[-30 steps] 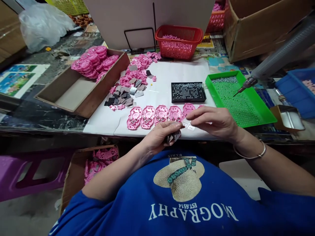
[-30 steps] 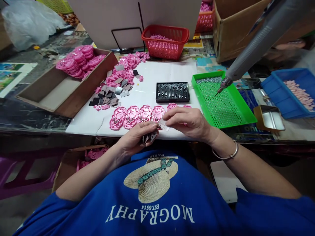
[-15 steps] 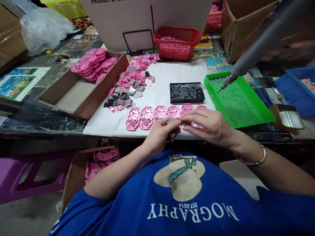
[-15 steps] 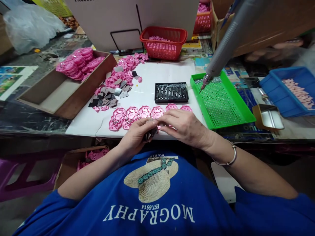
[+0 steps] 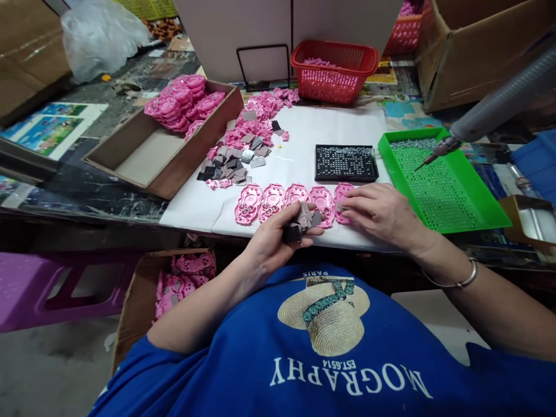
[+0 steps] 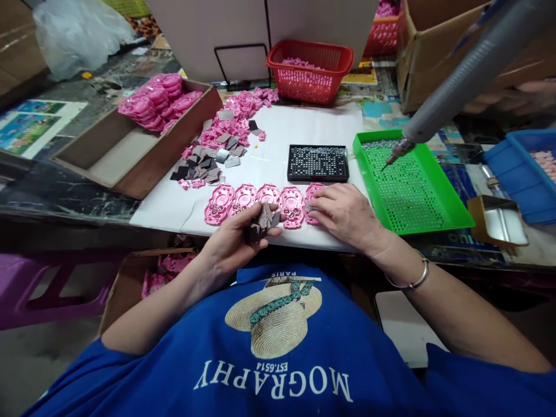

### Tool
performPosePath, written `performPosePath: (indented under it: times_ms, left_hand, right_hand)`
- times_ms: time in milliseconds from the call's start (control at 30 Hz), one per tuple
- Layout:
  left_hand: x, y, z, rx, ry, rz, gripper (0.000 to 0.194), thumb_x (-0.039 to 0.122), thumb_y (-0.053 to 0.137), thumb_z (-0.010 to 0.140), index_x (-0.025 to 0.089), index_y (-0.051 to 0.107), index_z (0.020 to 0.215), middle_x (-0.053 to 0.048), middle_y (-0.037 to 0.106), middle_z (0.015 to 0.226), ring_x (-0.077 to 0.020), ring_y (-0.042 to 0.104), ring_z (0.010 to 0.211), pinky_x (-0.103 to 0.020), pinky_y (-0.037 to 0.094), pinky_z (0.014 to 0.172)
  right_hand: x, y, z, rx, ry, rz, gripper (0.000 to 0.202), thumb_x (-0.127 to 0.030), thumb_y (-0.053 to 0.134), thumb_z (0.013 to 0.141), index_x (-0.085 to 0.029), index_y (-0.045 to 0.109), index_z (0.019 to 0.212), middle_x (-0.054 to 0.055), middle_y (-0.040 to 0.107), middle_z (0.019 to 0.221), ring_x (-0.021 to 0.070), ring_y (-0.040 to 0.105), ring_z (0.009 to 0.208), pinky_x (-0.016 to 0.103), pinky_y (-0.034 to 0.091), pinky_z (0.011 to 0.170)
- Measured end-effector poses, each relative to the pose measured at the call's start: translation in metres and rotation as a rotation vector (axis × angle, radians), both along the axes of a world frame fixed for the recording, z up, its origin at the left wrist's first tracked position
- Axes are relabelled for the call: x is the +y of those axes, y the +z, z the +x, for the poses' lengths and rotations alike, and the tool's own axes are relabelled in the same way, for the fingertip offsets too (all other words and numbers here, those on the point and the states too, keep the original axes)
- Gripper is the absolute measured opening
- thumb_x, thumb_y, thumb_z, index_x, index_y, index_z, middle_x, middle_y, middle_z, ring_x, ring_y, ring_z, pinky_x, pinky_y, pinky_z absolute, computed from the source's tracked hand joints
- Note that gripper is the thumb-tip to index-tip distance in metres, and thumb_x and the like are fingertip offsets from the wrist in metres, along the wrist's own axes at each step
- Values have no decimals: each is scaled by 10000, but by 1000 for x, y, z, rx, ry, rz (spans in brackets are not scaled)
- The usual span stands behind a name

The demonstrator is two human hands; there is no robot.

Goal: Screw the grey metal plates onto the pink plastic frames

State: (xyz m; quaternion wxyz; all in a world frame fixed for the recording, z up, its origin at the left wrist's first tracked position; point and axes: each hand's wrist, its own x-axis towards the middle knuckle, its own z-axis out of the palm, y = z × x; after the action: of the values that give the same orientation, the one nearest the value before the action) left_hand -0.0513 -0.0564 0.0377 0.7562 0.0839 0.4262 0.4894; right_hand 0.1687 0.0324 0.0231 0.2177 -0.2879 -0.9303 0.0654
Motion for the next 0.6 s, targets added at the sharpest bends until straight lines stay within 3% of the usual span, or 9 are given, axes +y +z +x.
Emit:
performPosePath:
  times_ms: [200,400,600]
  left_hand:
    - [-4,-8,3,-13,-23,86,312,254,396,1021,117,666,1096,-96,737,895,-176,742,669,-185,541,435]
    - [-8,-12,4,31,-10,139,255,227,449,995,131,660,1100,-77,734,883,-169,734,660,-202,565,455]
    - [-9,-13,2,13,12,138,201,246,514,972,133,668,1038,-71,735,886,-176,738,695,-213,579,465]
  right_hand:
    - [-24,29,-24,258,74,-221,170,-303,646,914,-212,731,1029,39,772,932,178,699,841,322,528,774]
    - [-31,24,-44,285,26,-537,257,-234,662,860,-196,681,1114,25,738,943,149,681,810,302,529,734]
    - [-28,25,-48,455,-20,-1023,399,-233,697,802,-180,586,1181,-9,671,807,125,661,703,279,556,661]
